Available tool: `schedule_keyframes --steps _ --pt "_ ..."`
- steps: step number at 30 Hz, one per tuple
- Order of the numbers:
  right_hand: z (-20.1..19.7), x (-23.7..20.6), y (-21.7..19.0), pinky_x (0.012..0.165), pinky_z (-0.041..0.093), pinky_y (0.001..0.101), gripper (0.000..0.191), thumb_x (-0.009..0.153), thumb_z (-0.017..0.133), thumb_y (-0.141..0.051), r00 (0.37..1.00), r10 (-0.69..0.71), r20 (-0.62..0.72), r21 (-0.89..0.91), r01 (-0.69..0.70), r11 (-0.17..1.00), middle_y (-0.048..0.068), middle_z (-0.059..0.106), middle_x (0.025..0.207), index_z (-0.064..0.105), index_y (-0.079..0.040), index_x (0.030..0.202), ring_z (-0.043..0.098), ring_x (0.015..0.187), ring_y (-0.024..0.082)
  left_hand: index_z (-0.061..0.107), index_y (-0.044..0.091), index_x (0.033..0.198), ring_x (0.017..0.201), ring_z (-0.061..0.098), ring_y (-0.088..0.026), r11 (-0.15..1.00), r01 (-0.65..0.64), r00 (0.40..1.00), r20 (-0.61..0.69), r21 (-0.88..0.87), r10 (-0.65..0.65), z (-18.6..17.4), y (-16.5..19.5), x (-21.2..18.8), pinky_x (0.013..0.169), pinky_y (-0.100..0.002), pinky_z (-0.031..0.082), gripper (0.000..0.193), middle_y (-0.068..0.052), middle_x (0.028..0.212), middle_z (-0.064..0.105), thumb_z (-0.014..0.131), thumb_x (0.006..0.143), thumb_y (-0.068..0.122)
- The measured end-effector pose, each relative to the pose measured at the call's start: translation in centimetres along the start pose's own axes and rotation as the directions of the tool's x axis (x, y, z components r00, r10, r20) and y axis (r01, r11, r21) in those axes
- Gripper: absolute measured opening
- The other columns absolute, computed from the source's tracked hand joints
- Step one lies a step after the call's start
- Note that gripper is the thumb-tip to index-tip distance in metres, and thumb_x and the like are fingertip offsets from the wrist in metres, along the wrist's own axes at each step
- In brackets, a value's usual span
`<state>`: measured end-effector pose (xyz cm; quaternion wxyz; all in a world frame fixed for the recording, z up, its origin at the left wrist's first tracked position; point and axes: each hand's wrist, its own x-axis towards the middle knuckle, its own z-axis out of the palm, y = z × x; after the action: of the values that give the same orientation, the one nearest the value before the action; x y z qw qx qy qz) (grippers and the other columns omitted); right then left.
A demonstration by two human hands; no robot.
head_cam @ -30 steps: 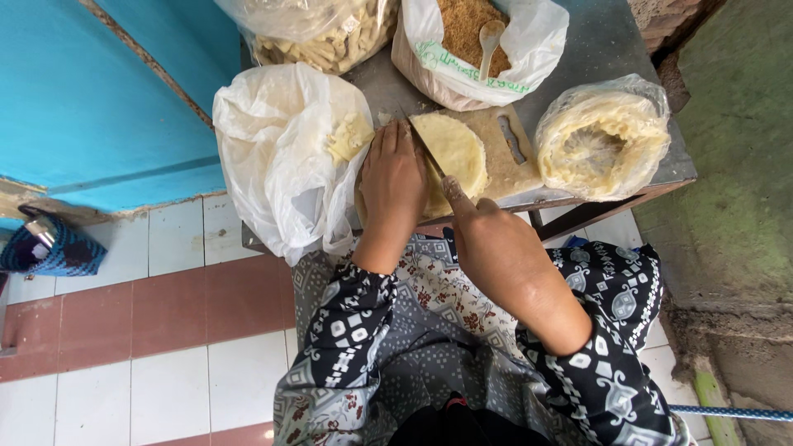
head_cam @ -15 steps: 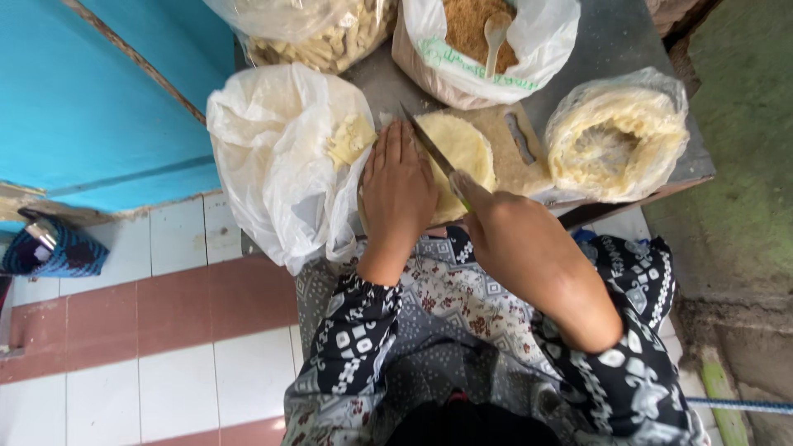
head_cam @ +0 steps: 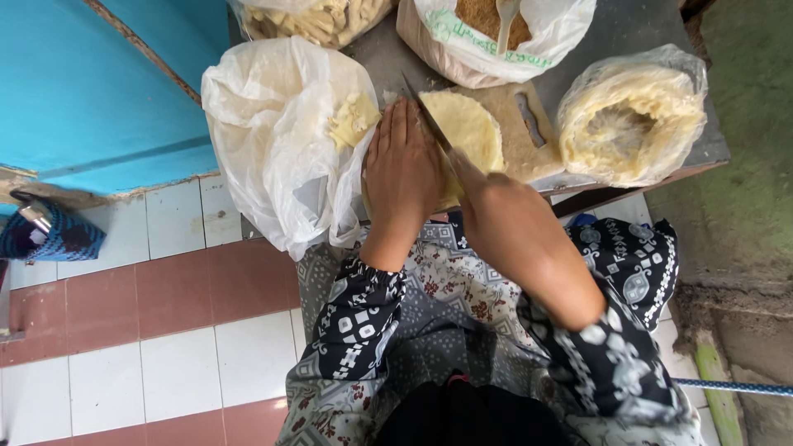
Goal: The person sits on the floor at a low board and makes filled pastry triangles. They cut pieces from a flattened sheet of dough with a knife, spoon brown filling onto a dough piece, fold the dough over the filling into a triangle, and set the finished triangle on a growing pile beside the board.
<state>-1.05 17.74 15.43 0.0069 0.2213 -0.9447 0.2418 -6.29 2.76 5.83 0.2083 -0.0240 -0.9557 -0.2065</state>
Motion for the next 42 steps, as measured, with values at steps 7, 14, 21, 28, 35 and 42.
schedule_keyframes --steps 7,14,21,28,35,42 --pt "-1.0 -2.4 0.8 0.065 0.052 0.0518 0.051 0.094 0.063 -0.013 1.0 0.028 0.011 0.058 -0.028 0.998 0.027 0.069 0.084 0.052 0.0 0.143 0.068 0.073 0.044 0.05 -0.006 0.145 0.146 0.043 -0.034 1.0 -0.001 0.999 -0.042 -0.012 0.001 -0.3 0.2 0.4 0.121 -0.044 0.033 0.052 -0.021 0.153 0.049 0.048 0.103 0.023" --pt "-0.4 -5.1 0.7 0.062 0.054 0.051 0.052 0.092 0.062 -0.013 0.995 0.093 0.028 -0.035 -0.092 0.995 0.023 0.069 0.085 0.053 -0.006 0.144 0.068 0.071 0.043 0.045 -0.004 0.152 0.151 0.04 -0.034 0.998 0.003 1.0 -0.025 -0.068 -0.005 -0.8 0.3 -0.1 0.124 -0.046 0.031 0.053 -0.019 0.16 0.044 0.046 0.107 0.024" --pt "-0.7 -5.1 0.4 0.056 0.053 0.05 0.058 0.092 0.063 -0.013 0.991 0.126 0.034 0.008 -0.126 0.992 0.022 0.07 0.081 0.05 -0.008 0.148 0.067 0.064 0.042 0.04 -0.003 0.155 0.153 0.036 -0.03 0.998 0.014 1.0 0.015 0.061 -0.015 -0.9 2.5 -3.6 0.125 -0.05 0.027 0.059 -0.017 0.164 0.037 0.047 0.105 0.027" --pt "0.2 -0.5 0.9 0.07 0.053 0.051 0.05 0.097 0.059 -0.009 0.996 -0.054 -0.075 0.072 0.059 0.996 0.028 0.067 0.086 0.052 0.004 0.145 0.066 0.075 0.044 0.041 -0.001 0.156 0.154 0.034 -0.029 0.997 -0.004 0.999 0.042 0.071 0.001 -0.5 2.1 -4.0 0.125 -0.049 0.027 0.059 -0.016 0.165 0.036 0.047 0.105 0.029" --pt "-1.7 -6.3 0.6 0.052 0.053 0.0466 0.06 0.094 0.06 -0.013 0.991 0.101 0.091 -0.063 -0.095 0.993 0.02 0.067 0.074 0.05 -0.007 0.153 0.066 0.056 0.038 0.041 -0.002 0.156 0.154 0.035 -0.027 0.996 0.007 1.0 0.011 0.092 -0.008 -0.3 2.3 -3.8 0.124 -0.049 0.029 0.059 -0.015 0.165 0.036 0.046 0.105 0.028" --pt "-0.2 -6.6 -0.1 0.052 0.054 0.0451 0.061 0.093 0.062 -0.011 0.994 0.1 0.049 -0.097 -0.095 0.991 0.018 0.066 0.082 0.05 -0.007 0.152 0.066 0.055 0.036 0.04 -0.002 0.157 0.155 0.034 -0.028 0.996 -0.005 1.0 0.024 0.089 0.003 -0.5 2.2 -4.1 0.125 -0.049 0.028 0.06 -0.016 0.166 0.035 0.047 0.106 0.028"
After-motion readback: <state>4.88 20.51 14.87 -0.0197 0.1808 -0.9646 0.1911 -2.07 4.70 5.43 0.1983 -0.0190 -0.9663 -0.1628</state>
